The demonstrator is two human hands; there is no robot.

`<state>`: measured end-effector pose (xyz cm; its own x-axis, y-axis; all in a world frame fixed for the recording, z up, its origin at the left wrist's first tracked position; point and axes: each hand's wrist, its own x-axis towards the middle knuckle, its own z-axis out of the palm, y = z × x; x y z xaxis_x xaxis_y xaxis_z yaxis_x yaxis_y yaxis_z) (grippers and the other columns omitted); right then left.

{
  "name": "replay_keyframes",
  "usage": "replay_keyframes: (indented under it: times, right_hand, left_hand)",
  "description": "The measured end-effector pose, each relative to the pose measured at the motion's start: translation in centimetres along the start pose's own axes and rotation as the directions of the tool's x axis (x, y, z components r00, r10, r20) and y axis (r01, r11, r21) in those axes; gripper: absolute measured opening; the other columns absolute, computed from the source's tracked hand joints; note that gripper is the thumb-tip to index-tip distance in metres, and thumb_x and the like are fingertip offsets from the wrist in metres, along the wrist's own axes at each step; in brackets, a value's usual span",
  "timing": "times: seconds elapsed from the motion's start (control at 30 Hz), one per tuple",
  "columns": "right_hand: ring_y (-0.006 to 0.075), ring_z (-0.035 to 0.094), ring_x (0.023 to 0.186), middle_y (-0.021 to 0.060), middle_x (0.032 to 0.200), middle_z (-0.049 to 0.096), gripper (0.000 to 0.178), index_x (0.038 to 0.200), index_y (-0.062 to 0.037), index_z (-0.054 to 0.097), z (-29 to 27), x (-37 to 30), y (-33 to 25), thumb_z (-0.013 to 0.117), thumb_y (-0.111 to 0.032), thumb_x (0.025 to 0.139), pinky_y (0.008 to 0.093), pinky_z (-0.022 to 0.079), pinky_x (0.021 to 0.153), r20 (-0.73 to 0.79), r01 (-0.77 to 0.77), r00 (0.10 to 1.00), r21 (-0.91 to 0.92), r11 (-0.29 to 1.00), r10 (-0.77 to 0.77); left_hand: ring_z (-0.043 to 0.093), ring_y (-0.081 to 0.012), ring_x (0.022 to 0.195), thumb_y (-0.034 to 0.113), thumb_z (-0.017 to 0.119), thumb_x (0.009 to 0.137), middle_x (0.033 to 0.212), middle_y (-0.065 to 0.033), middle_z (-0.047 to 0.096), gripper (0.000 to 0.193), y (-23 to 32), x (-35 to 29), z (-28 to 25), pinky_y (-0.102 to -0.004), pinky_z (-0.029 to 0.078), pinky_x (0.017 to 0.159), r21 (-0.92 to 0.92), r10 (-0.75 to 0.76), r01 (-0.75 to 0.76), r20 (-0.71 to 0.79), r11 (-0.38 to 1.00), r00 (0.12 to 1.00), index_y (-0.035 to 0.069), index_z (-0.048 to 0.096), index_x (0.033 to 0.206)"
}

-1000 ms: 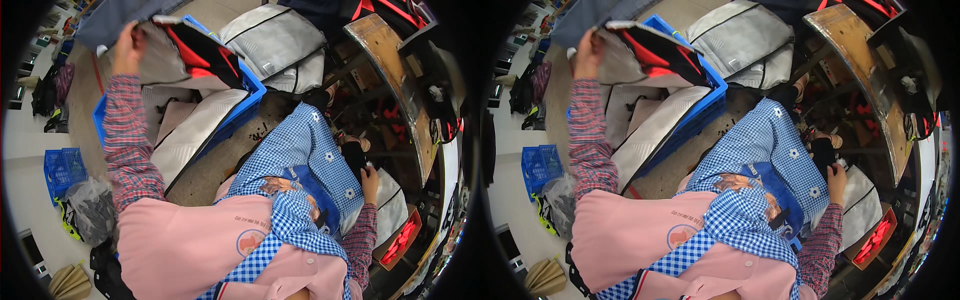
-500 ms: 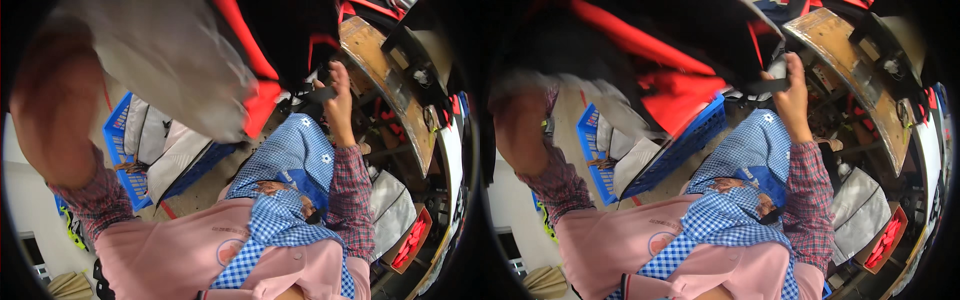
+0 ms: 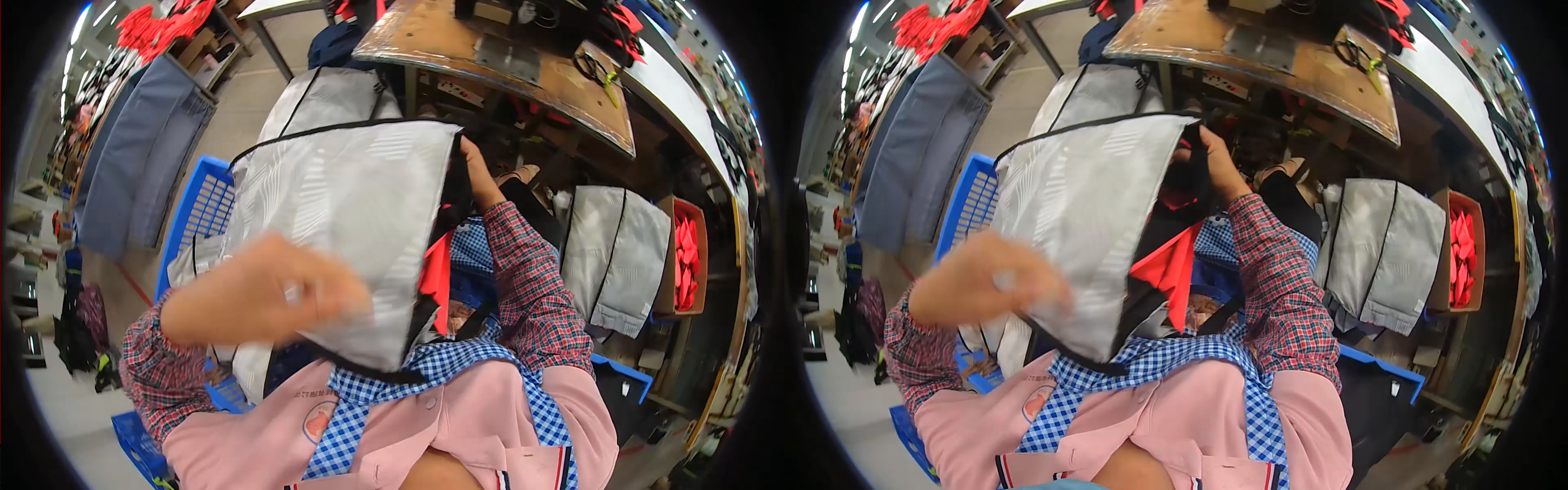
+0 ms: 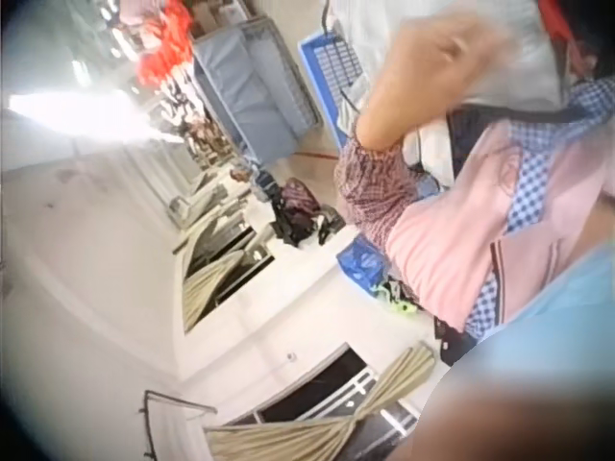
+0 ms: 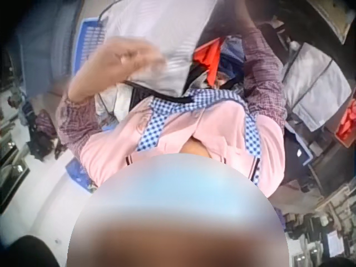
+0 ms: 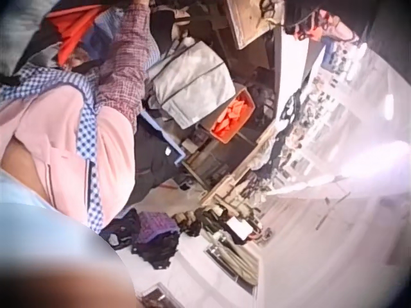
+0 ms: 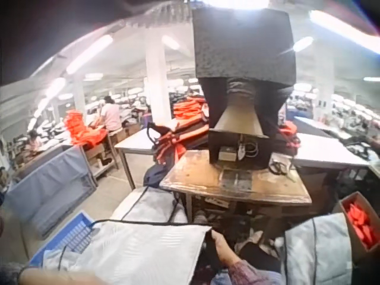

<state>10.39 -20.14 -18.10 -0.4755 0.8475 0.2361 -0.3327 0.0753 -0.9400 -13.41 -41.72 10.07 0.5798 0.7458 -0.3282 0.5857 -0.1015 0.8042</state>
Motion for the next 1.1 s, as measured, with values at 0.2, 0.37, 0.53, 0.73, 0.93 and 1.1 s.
replay_keyframes:
  times: [0.2, 0.37, 0.53, 0.73, 0.93, 1.1]
  right_hand:
    - [0.0096, 0.060, 0.095, -0.0004, 0.106, 0.068, 0.034, 0.117, -0.0034, 0.062, 0.9, -2.2, -3.9, 0.073, -0.003, 0.085, 0.0280, 0.050, 0.086, 0.003, -0.004, 1.000, -0.064, 0.998, 0.004]
    - [0.0095, 0.062, 0.095, 0.0021, 0.105, 0.070, 0.037, 0.118, -0.0014, 0.063, -0.6, -1.9, -6.6, 0.075, -0.006, 0.083, 0.0279, 0.050, 0.086, -0.017, 0.049, 0.998, -0.237, 0.970, -0.054]
    - [0.0184, 0.060, 0.109, 0.0122, 0.118, 0.066, 0.053, 0.129, -0.0007, 0.055, -3.1, -2.0, -8.4, 0.074, -0.006, 0.080, 0.0323, 0.046, 0.097, 0.014, 0.025, 1.000, -0.462, 0.887, -0.021]
    - [0.0226, 0.057, 0.116, 0.0149, 0.131, 0.056, 0.061, 0.139, -0.0017, 0.046, -9.8, -1.4, -15.4, 0.063, -0.004, 0.081, 0.0320, 0.048, 0.095, 0.033, -0.127, 0.964, -0.817, 0.562, 0.265]
    - [0.0116, 0.063, 0.102, 0.0039, 0.115, 0.064, 0.039, 0.126, -0.0032, 0.057, -10.7, 5.2, -17.6, 0.054, -0.033, 0.101, 0.0266, 0.051, 0.088, -0.176, -0.153, 0.982, -0.534, 0.831, 0.068]
    - [0.0096, 0.065, 0.089, 0.0019, 0.097, 0.068, 0.032, 0.106, -0.0050, 0.064, -10.7, 8.6, -17.8, 0.058, -0.036, 0.099, 0.0255, 0.053, 0.080, -0.294, -0.168, 0.955, -0.395, 0.903, 0.049]
  left_hand:
    - [0.063, -0.0273, 0.109, 0.023, 0.058, 0.099, 0.111, -0.0161, 0.068, 0.029, -8.8, 13.8, -5.8, -0.0354, 0.046, 0.096, 0.495, 0.278, 0.007, -0.499, 0.869, 0.821, -0.002, 0.065, 0.113]
    - [0.062, -0.0185, 0.091, 0.025, 0.060, 0.098, 0.096, -0.0116, 0.068, 0.030, -11.5, 22.2, -7.0, -0.0312, 0.048, 0.084, 0.284, 0.178, -0.109, -0.230, 0.953, 0.957, -0.004, 0.065, 0.106]
    - [0.054, -0.0113, 0.077, 0.023, 0.061, 0.098, 0.080, -0.0052, 0.062, 0.027, -12.7, 26.3, -6.2, -0.0270, 0.045, 0.072, 0.151, 0.281, -0.247, -0.284, 0.957, 0.917, -0.004, 0.064, 0.096]
    - [0.053, -0.0101, 0.071, 0.022, 0.063, 0.096, 0.075, -0.0060, 0.063, 0.026, -12.7, 29.2, -8.4, -0.0277, 0.046, 0.068, 0.271, 0.422, -0.325, -0.513, 0.906, 0.748, -0.004, 0.066, 0.096]
    - [0.054, -0.0132, 0.068, 0.026, 0.063, 0.096, 0.074, -0.0097, 0.063, 0.030, -9.8, 31.2, -11.2, -0.0288, 0.046, 0.066, 0.350, 0.425, -0.264, -0.544, 0.899, 0.723, -0.004, 0.067, 0.097]
    - [0.055, -0.0176, 0.066, 0.026, 0.062, 0.096, 0.074, -0.0133, 0.063, 0.031, -9.0, 33.7, -11.8, -0.0305, 0.045, 0.065, 0.380, 0.467, -0.294, -0.531, 0.877, 0.707, -0.004, 0.067, 0.096]
